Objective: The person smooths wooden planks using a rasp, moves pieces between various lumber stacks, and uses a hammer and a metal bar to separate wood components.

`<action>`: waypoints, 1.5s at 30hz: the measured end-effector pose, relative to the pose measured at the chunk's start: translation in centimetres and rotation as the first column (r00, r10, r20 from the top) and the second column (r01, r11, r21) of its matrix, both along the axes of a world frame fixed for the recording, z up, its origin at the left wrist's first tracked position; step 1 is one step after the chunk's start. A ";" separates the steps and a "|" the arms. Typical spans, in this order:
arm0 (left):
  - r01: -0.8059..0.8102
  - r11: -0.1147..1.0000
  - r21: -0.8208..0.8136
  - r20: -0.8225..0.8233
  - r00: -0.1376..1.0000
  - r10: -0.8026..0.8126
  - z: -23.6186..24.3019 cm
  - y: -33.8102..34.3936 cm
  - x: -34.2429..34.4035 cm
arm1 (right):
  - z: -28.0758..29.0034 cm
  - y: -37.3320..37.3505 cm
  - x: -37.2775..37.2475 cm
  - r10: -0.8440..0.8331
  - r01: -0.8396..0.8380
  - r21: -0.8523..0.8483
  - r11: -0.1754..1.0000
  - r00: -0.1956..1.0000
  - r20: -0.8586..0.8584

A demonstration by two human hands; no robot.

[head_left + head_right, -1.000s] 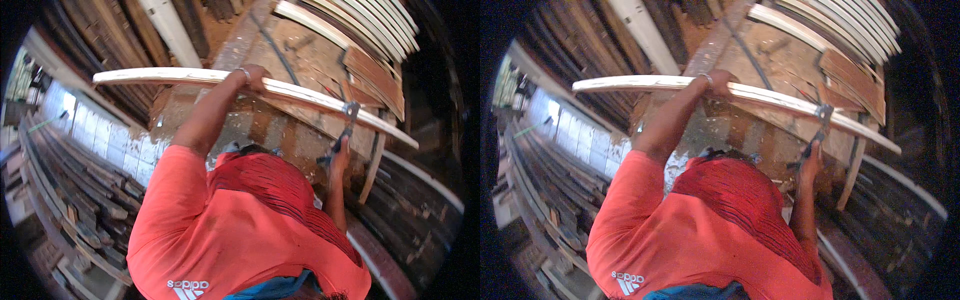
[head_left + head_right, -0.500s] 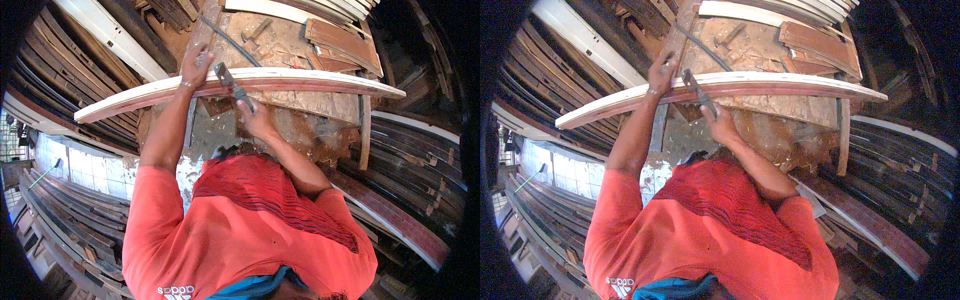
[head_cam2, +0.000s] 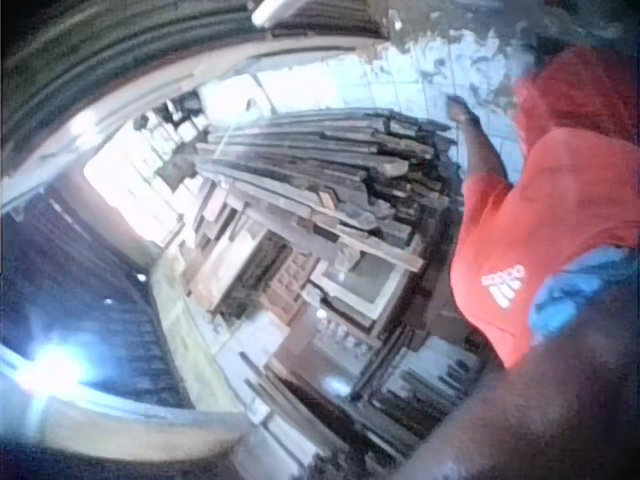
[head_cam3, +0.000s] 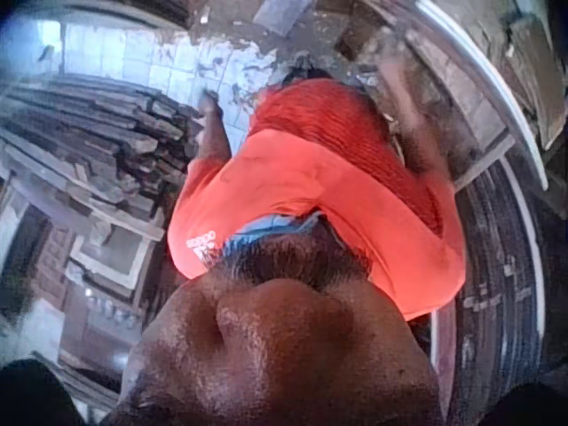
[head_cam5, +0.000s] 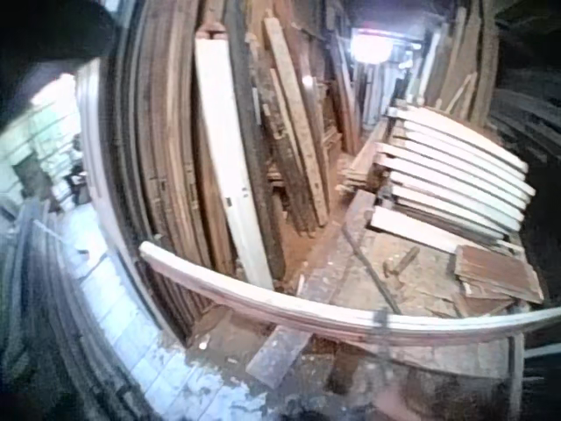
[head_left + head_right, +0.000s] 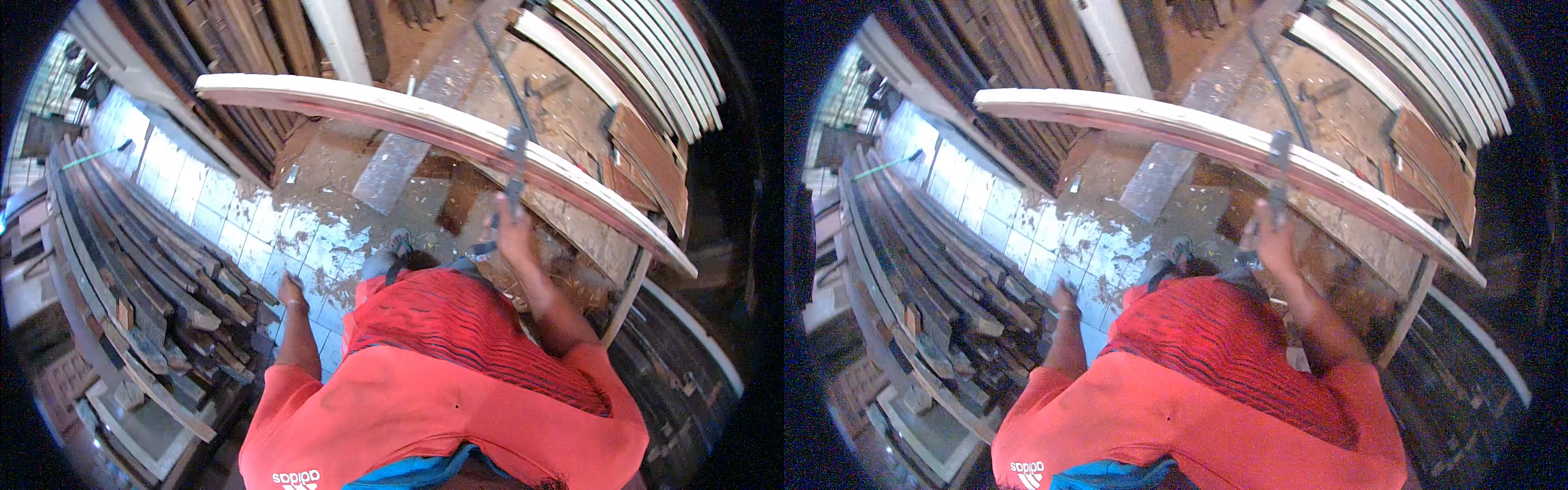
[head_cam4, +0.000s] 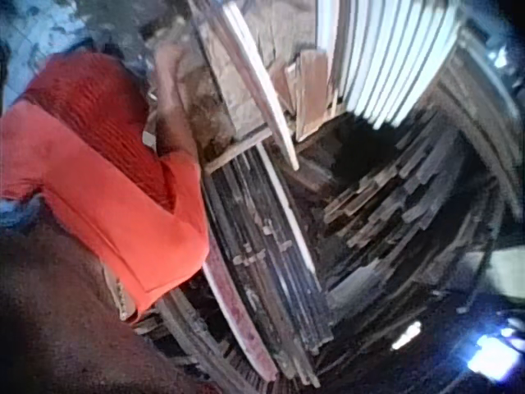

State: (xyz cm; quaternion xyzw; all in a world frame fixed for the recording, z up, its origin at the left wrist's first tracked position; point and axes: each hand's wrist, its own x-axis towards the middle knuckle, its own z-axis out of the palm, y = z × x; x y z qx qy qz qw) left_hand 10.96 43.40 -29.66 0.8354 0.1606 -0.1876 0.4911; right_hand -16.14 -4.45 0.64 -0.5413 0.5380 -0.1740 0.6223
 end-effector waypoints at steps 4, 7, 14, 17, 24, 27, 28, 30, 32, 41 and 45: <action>0.367 0.872 0.325 -0.388 0.892 -0.231 -6.1 12.1 -12.4 | -2.6 2.0 13.2 0.263 -0.287 0.088 0.954 0.941 0.215; -0.264 0.962 0.075 -0.527 0.808 0.263 -0.3 7.6 -16.9 | -3.7 3.7 22.7 0.377 -0.386 -0.004 0.922 0.897 0.233; -0.549 0.836 -0.024 -0.445 0.754 0.483 5.5 5.3 -21.1 | -7.7 8.9 49.0 0.581 -0.545 -0.228 0.807 0.803 0.137; -0.595 0.798 -0.100 -0.362 0.769 0.527 7.8 4.2 -22.1 | -3.6 11.7 55.4 0.775 -0.756 -0.186 0.627 0.629 0.055; -0.597 0.800 -0.061 -0.400 0.749 0.529 4.4 6.7 -25.7 | 3.9 9.5 60.5 0.831 -0.812 -0.215 0.543 0.556 0.000; -0.458 0.889 0.013 -0.553 0.738 0.388 3.1 7.9 -25.8 | 1.7 7.4 54.4 0.698 -0.724 -0.620 0.302 0.611 -0.374; -0.424 0.905 0.025 -0.563 0.742 0.363 2.2 8.1 -26.1 | 1.9 8.0 50.6 0.730 -0.760 -0.562 0.326 0.580 -0.361; -0.488 0.872 -0.047 -0.585 0.721 0.372 0.2 8.6 -25.3 | 1.8 7.6 42.3 0.723 -0.761 -0.557 0.333 0.585 -0.366; 0.115 0.993 0.024 -0.334 0.937 -0.101 -0.1 9.2 -21.7 | -1.9 5.0 33.8 0.548 -0.656 -0.711 0.255 0.704 -0.452; 0.189 0.977 0.101 0.580 0.787 -0.212 16.0 -14.4 10.1 | 3.3 2.5 3.1 0.217 -0.278 -0.815 0.509 0.957 -0.190; 0.484 0.869 -0.102 0.705 0.652 -0.281 28.0 -31.0 13.2 | 2.2 0.9 -0.5 -0.092 -0.268 -0.754 0.600 0.913 -0.398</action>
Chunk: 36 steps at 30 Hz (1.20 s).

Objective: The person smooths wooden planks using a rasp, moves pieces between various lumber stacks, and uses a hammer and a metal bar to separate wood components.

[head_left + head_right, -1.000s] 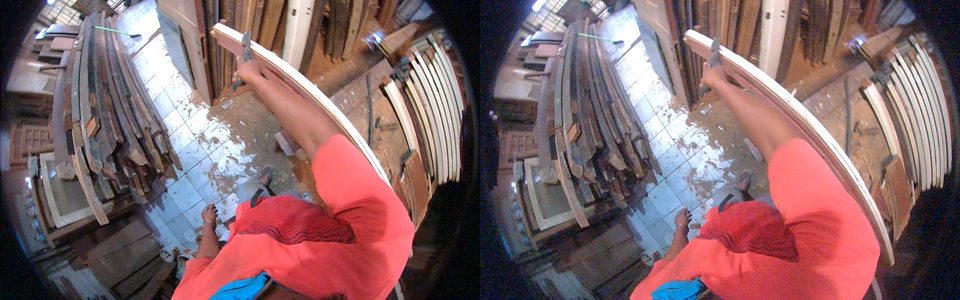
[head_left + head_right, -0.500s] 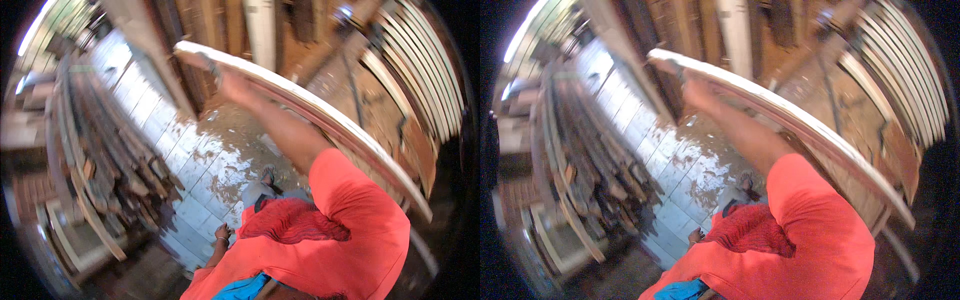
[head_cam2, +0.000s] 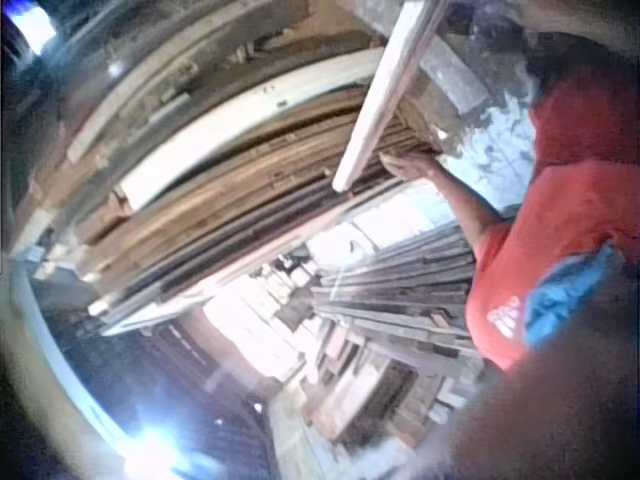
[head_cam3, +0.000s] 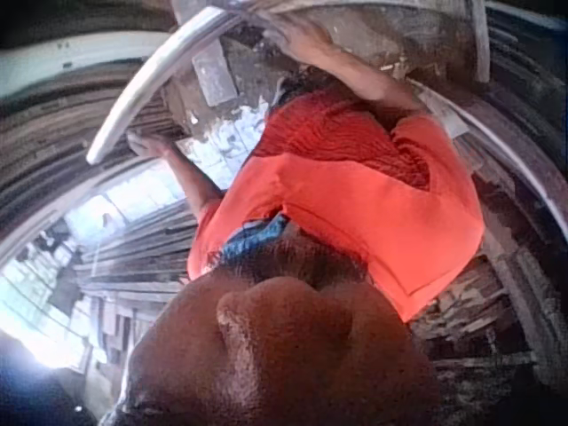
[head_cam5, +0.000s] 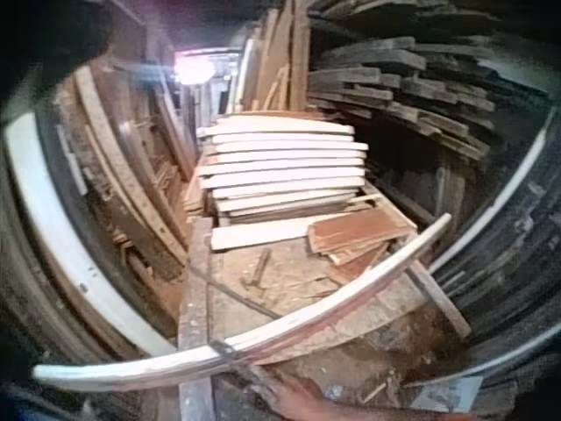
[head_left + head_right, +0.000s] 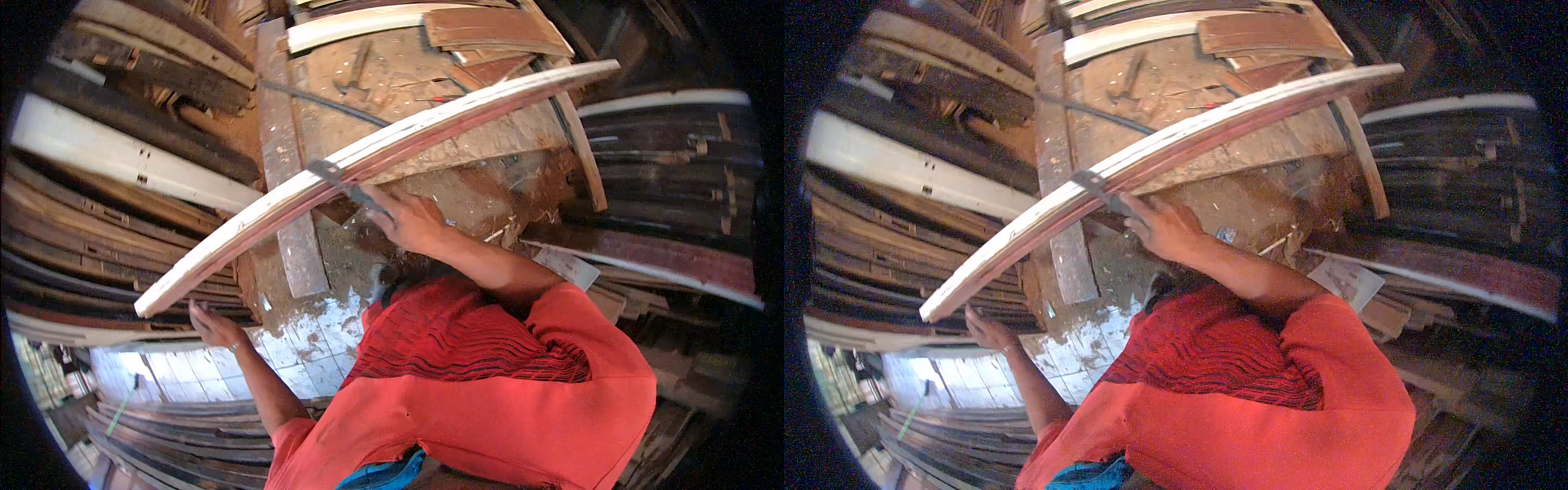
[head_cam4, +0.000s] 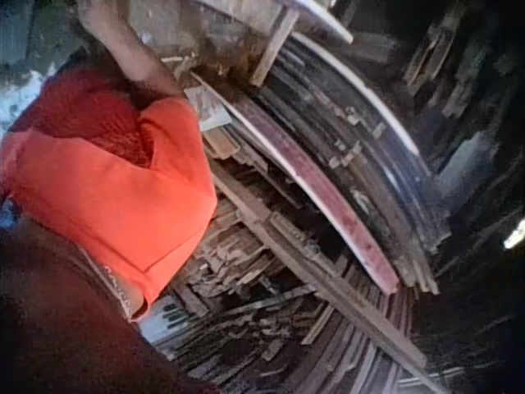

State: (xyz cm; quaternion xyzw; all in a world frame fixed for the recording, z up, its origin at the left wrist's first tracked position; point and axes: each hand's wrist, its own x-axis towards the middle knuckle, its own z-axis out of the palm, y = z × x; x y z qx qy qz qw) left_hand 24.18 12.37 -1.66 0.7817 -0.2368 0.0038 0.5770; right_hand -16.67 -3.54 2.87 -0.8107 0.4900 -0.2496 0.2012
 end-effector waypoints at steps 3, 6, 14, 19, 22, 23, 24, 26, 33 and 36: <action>0.252 0.958 -0.139 0.128 0.964 -0.235 2.9 -8.3 -2.0 | 0.4 -1.6 -7.4 -0.192 0.229 0.160 0.960 0.957 -0.219; 0.454 0.889 -0.050 0.226 0.872 -0.433 2.8 -14.8 -7.7 | 0.6 -7.0 -20.5 -0.572 0.598 0.189 0.779 0.801 -0.174; 0.856 0.518 0.006 0.397 0.473 -0.787 4.9 -23.0 -31.2 | -0.8 -9.3 -24.3 -0.353 0.338 0.168 0.926 0.933 0.066; 0.907 0.413 0.087 0.465 0.329 -0.822 5.1 -29.4 -38.0 | 0.1 -8.4 -24.0 -0.348 0.303 0.318 0.898 0.933 0.091; 0.827 0.490 0.276 0.420 0.355 -0.835 2.4 -31.5 -38.6 | 1.2 -12.1 -31.6 -0.428 0.402 0.291 0.868 0.903 0.028; 0.769 0.535 0.349 0.393 0.397 -0.829 2.0 -32.1 -38.9 | 2.1 -14.2 -35.7 -0.508 0.495 0.298 0.816 0.861 -0.039; 0.762 0.487 0.428 0.381 0.337 -0.861 2.2 -32.4 -39.2 | -0.2 -16.2 -40.2 -0.590 0.584 0.162 0.795 0.807 -0.013; 0.646 0.471 0.600 0.396 0.272 -0.877 1.5 -32.6 -38.9 | -1.8 -20.3 -48.5 -0.698 0.697 0.065 0.714 0.716 -0.005; 0.499 0.461 0.734 0.328 0.334 -0.884 2.2 -34.0 -42.1 | -3.2 -33.6 -75.0 -0.830 0.864 0.086 0.496 0.501 -0.247; 0.473 0.479 0.739 0.344 0.347 -0.873 2.1 -34.3 -42.4 | -4.0 -37.8 -80.1 -0.876 0.904 0.093 0.418 0.428 -0.223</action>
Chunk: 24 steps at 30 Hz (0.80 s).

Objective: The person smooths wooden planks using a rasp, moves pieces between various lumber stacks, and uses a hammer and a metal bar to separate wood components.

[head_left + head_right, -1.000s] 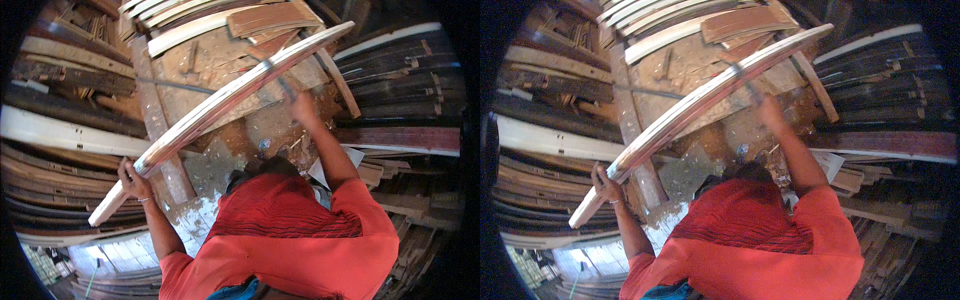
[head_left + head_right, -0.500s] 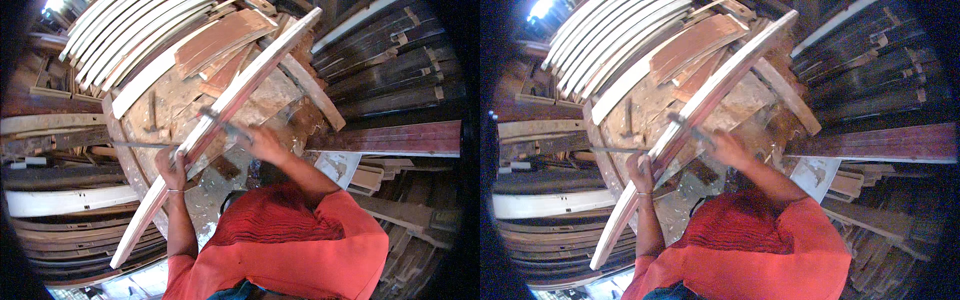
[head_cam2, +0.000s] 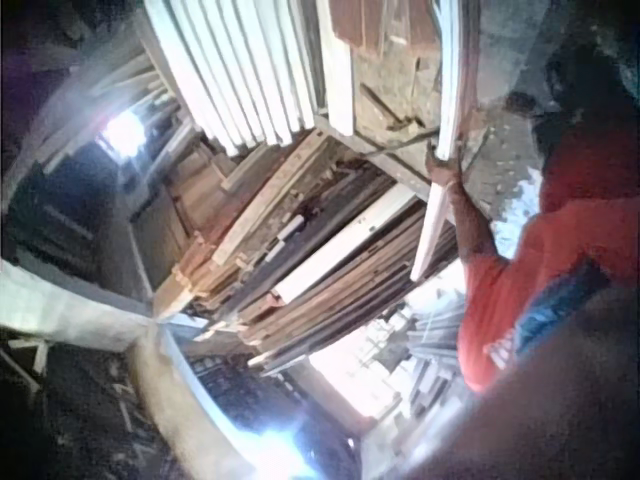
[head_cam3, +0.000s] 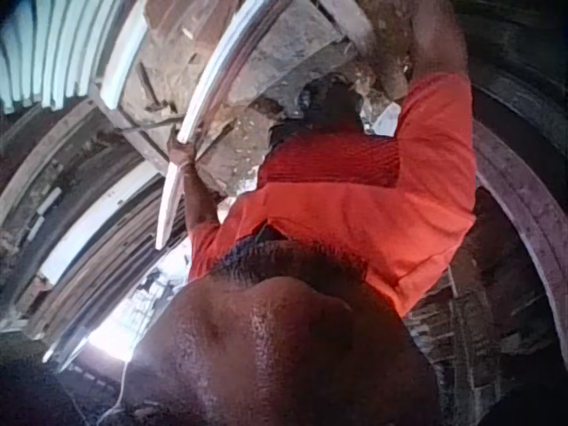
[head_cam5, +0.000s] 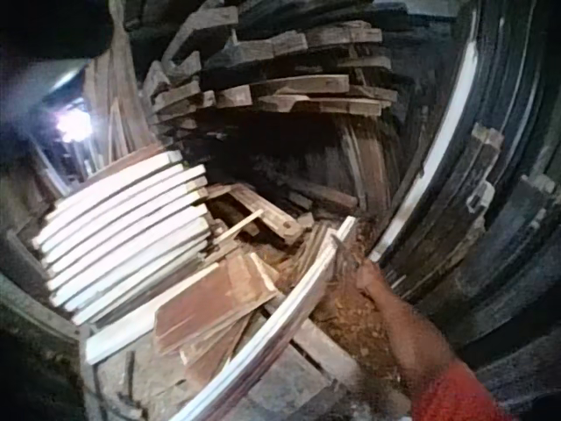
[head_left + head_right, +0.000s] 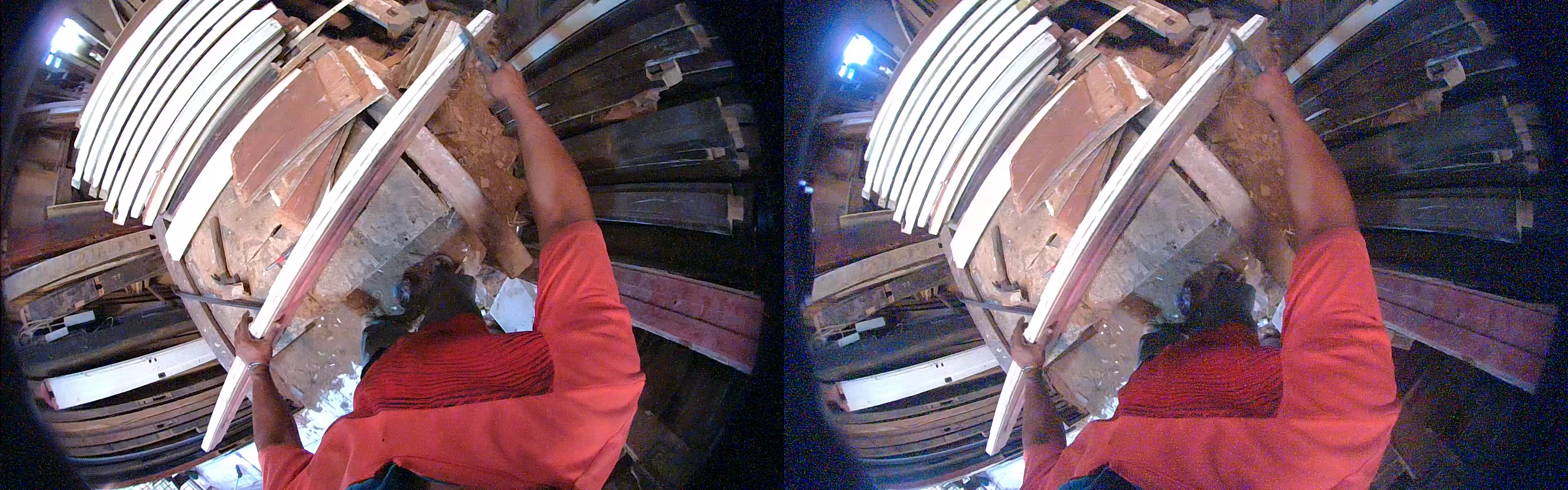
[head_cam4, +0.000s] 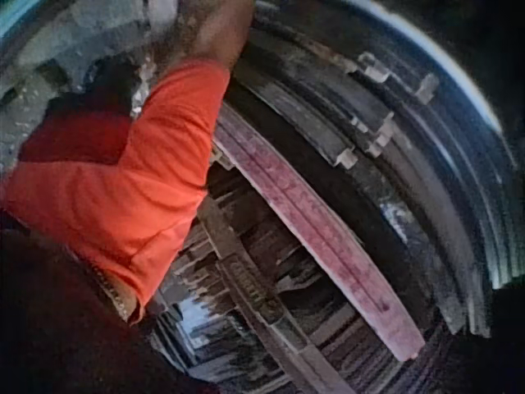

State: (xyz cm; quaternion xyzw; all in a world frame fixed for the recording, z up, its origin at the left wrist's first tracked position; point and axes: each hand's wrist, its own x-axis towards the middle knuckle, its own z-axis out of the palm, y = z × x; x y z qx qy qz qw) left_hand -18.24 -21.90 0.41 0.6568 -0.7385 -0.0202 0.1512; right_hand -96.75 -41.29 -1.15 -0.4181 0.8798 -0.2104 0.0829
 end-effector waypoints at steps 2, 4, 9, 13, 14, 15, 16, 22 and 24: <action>-0.001 0.997 0.072 -0.009 1.000 0.002 0.4 -0.8 -0.6 | -3.6 0.3 -1.1 0.016 0.005 -0.170 0.985 0.992 0.122; -0.043 0.993 0.111 0.011 0.999 0.042 -0.1 0.1 0.2 | -3.1 2.3 4.2 0.095 -0.019 -0.359 0.933 0.976 0.194; -0.089 0.989 0.118 -0.010 0.996 0.091 -0.5 0.2 -0.1 | -0.9 11.4 13.5 0.449 -0.403 -0.313 0.860 0.889 0.089; -0.139 0.980 0.140 0.032 0.990 0.135 -0.1 0.4 -1.1 | 3.8 12.0 14.2 0.595 -0.591 -0.071 0.804 0.802 0.061; -0.116 0.988 0.100 0.052 0.992 0.111 0.0 0.4 -1.0 | 3.9 11.0 12.8 0.556 -0.553 -0.067 0.831 0.830 0.049; -0.092 0.994 0.061 0.077 0.993 0.088 0.1 0.5 -0.8 | 4.6 9.9 10.6 0.487 -0.479 -0.110 0.871 0.871 0.064; -0.087 0.994 0.066 0.076 0.994 0.081 0.0 0.2 -0.8 | 4.1 8.2 6.7 0.400 -0.394 -0.097 0.914 0.915 0.059; -0.126 0.988 0.091 0.095 0.988 0.118 0.1 0.2 -1.1 | 2.1 3.5 2.0 0.255 -0.254 0.079 0.964 0.967 0.007; -0.117 0.990 0.074 0.085 0.990 0.111 0.1 0.3 -1.3 | 4.7 6.7 6.8 0.458 -0.458 0.067 0.886 0.889 0.015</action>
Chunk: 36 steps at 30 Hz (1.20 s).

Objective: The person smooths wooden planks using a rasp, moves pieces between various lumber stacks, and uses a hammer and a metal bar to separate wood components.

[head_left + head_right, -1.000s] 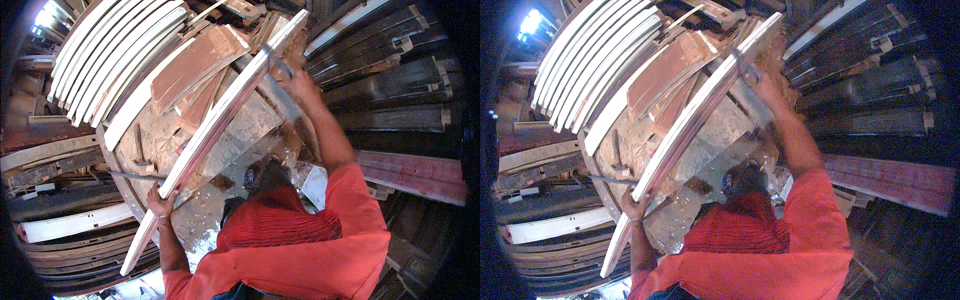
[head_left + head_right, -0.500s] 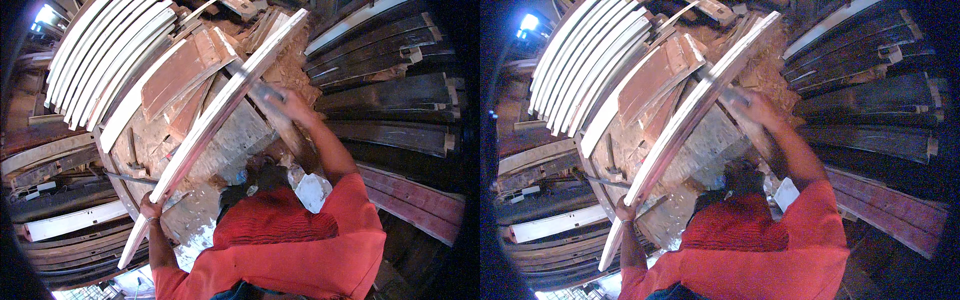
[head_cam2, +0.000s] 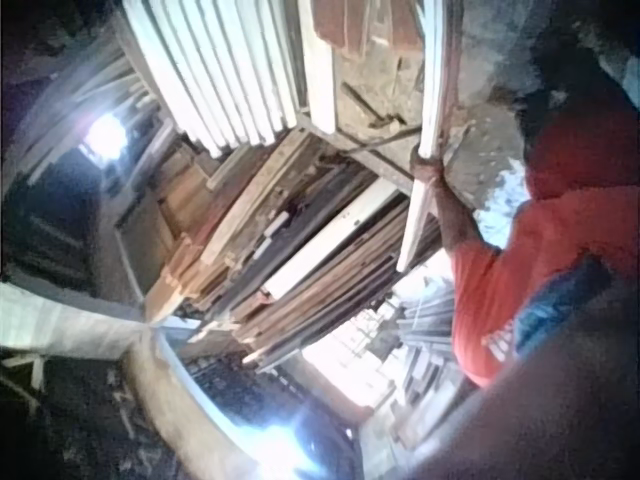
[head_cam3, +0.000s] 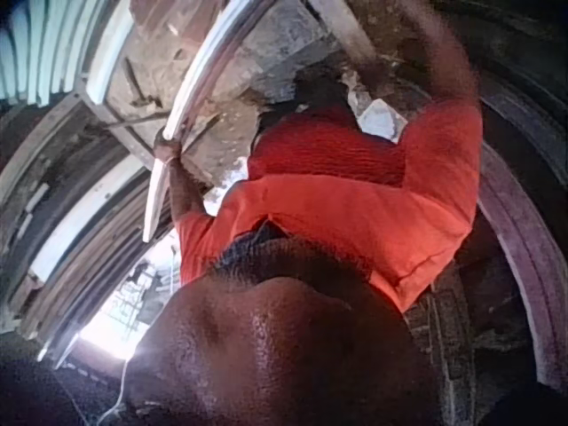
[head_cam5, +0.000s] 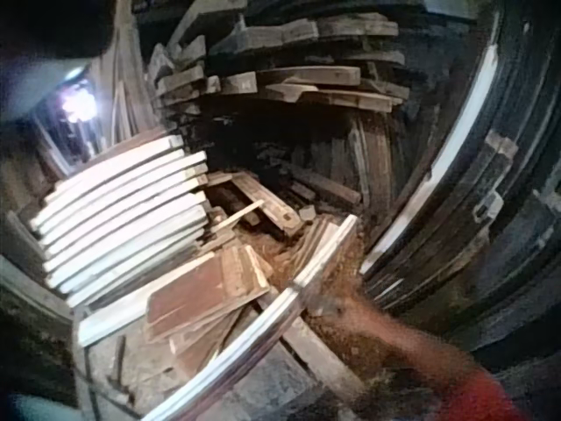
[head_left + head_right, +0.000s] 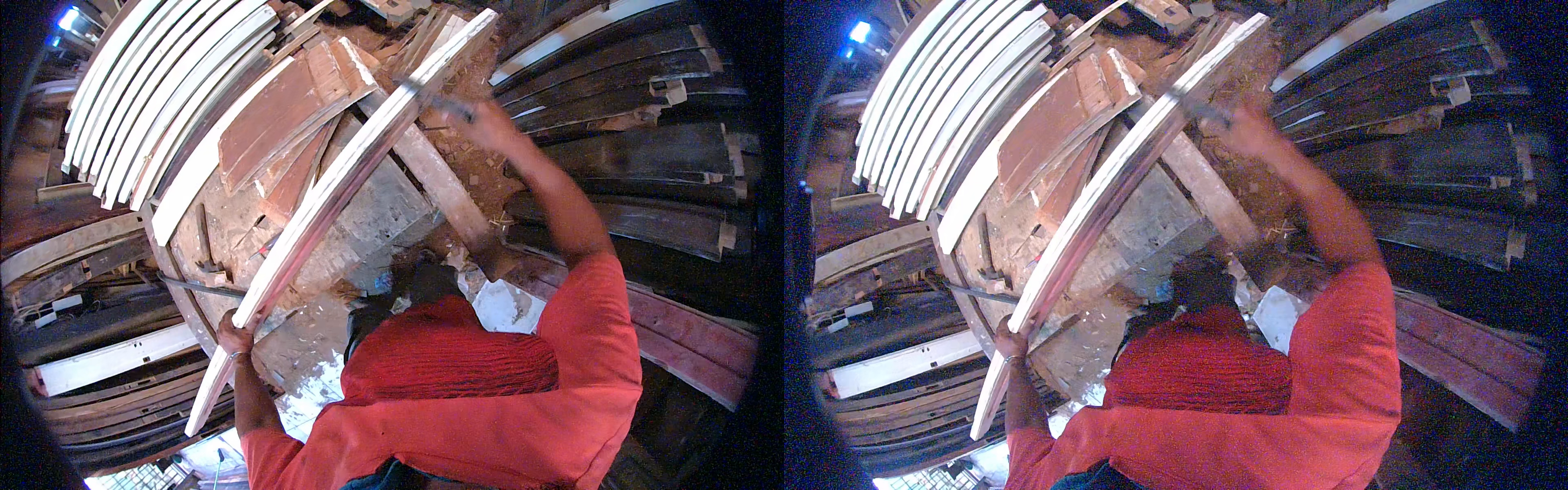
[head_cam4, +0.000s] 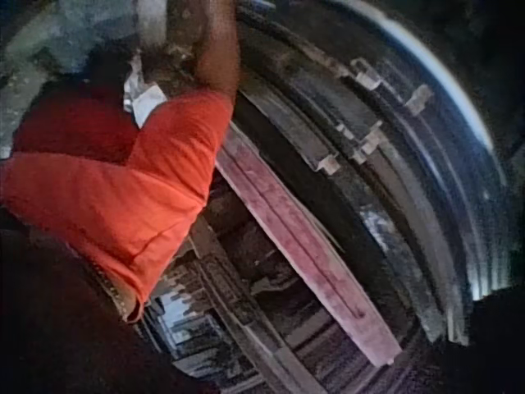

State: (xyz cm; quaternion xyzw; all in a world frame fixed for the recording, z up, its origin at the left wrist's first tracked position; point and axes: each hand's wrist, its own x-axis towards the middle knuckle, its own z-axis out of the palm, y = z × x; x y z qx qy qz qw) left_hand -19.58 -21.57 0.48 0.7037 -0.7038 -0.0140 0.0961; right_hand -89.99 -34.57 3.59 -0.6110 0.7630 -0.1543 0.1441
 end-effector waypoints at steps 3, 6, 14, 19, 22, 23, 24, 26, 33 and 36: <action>-0.005 1.000 -0.001 -0.004 1.000 0.005 -0.3 0.1 0.4 | 2.0 2.8 3.3 0.208 -0.197 -0.096 0.976 0.971 0.115; 0.002 1.000 -0.011 0.016 1.000 -0.002 -0.2 -0.3 0.5 | -0.6 0.0 -3.5 0.022 -0.021 -0.028 0.999 0.999 0.037; 0.018 1.000 0.009 0.051 0.999 -0.019 -0.9 0.0 1.5 | 0.5 0.8 -3.3 0.089 -0.096 0.087 0.992 0.993 0.080; 0.028 0.999 -0.034 0.070 0.997 -0.025 -1.2 -0.2 1.6 | 1.4 -0.2 -4.2 -0.084 0.075 0.063 0.995 0.985 0.150; 0.021 1.000 -0.007 0.023 1.000 -0.021 -0.6 -0.1 1.0 | 0.7 1.0 -3.3 -0.061 0.064 -0.036 0.997 0.994 0.089; -0.008 0.999 0.039 -0.007 1.000 0.008 -0.2 0.0 0.9 | 0.4 1.0 -2.9 -0.032 0.034 -0.123 0.992 0.999 0.021; 0.015 1.000 -0.001 -0.005 1.000 -0.015 -0.1 0.0 0.9 | 0.6 0.8 -3.5 -0.027 0.029 -0.130 0.991 0.999 0.020; 0.012 0.999 -0.049 0.026 1.000 -0.011 -0.4 -0.3 0.4 | 0.8 0.7 -5.2 -0.010 0.010 -0.012 1.000 0.999 0.037; -0.017 1.000 -0.020 0.037 0.999 0.018 -0.4 0.0 0.6 | -1.2 1.5 -4.2 0.059 -0.072 -0.180 0.981 0.995 -0.078; -0.002 0.999 -0.035 0.051 0.999 0.004 -0.7 0.0 1.1 | -0.3 0.1 -6.2 -0.101 0.094 0.092 0.991 0.992 0.080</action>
